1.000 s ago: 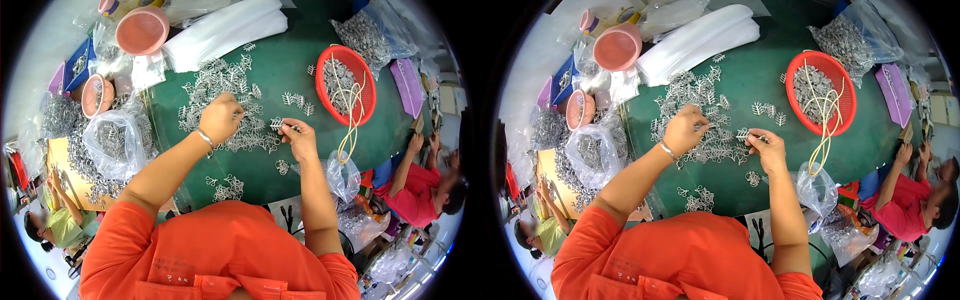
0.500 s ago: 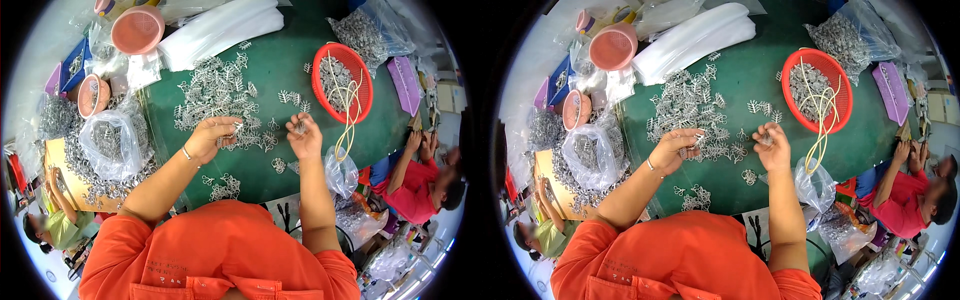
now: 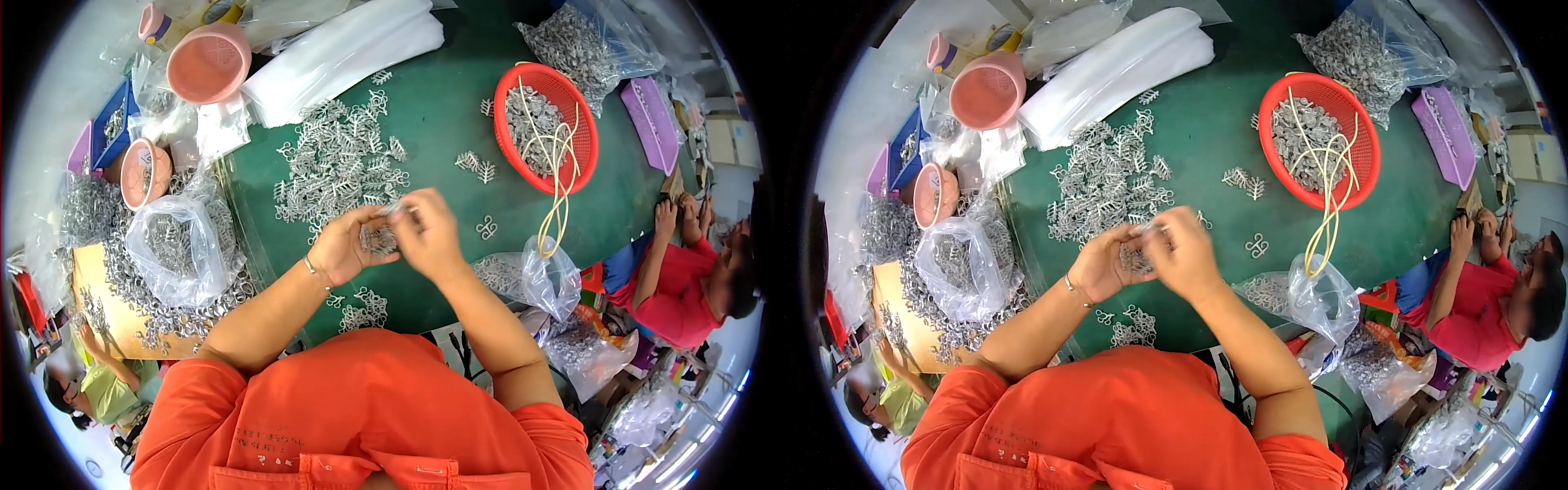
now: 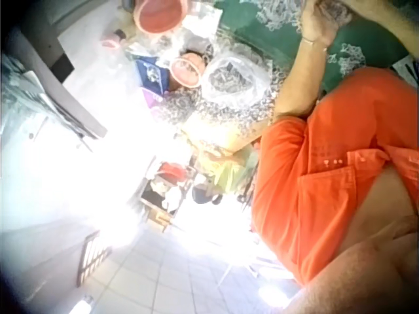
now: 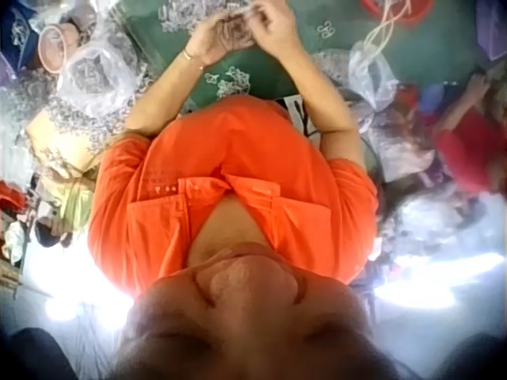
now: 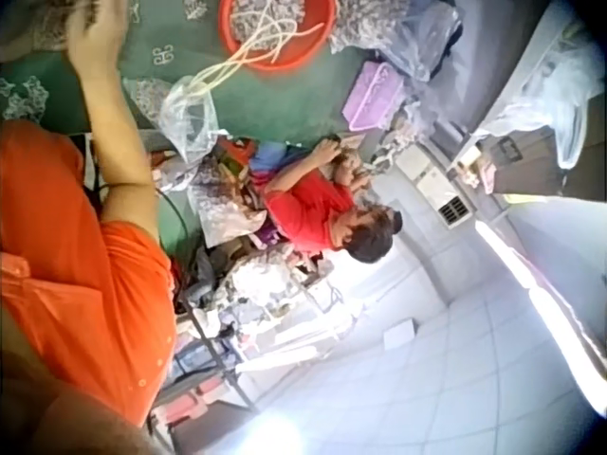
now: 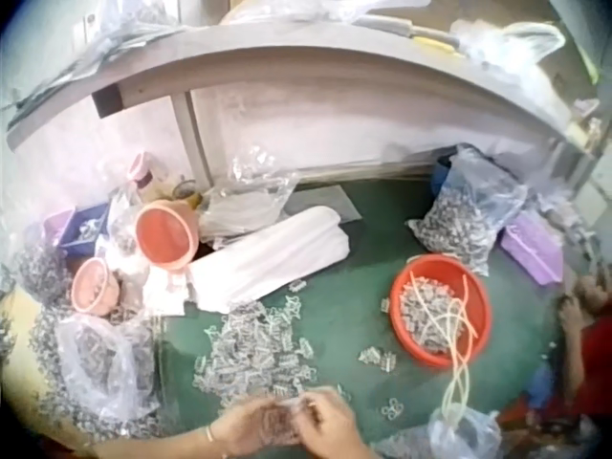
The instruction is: The person separates small metal pieces from casting sprues by snapping them off by hand and gathers the detached pieces into piles on the table.
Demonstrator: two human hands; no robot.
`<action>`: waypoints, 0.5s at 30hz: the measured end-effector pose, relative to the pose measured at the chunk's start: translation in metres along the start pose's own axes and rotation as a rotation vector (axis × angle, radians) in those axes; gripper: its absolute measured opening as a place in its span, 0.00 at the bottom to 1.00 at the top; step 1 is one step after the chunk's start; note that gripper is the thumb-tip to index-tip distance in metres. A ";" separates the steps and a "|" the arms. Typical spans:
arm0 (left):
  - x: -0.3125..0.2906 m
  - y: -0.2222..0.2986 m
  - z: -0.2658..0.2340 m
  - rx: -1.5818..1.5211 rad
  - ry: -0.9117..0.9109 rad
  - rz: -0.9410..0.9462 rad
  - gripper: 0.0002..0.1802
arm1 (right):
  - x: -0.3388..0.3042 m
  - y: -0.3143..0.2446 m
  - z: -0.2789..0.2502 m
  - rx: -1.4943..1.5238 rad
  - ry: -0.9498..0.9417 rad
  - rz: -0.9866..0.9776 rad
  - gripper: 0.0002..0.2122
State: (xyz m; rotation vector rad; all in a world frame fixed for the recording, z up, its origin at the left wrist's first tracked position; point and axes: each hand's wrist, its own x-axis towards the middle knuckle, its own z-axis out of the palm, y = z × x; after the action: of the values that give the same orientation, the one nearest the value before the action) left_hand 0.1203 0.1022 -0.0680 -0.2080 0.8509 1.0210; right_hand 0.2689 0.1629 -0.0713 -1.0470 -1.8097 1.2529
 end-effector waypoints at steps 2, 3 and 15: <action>0.005 -0.001 0.000 -0.054 -0.027 -0.035 0.16 | 0.008 -0.017 -0.002 -0.121 -0.147 -0.293 0.09; 0.006 0.000 -0.002 -0.108 -0.044 -0.057 0.17 | 0.013 -0.018 -0.003 -0.180 -0.139 -0.411 0.09; -0.002 0.000 0.004 0.137 -0.020 -0.035 0.14 | 0.001 0.025 -0.022 0.005 0.133 0.189 0.18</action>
State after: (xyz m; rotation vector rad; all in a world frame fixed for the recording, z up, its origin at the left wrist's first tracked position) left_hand 0.1218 0.1032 -0.0638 -0.0960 0.8929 0.9266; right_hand 0.2930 0.1777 -0.0887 -1.2924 -1.6364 1.2645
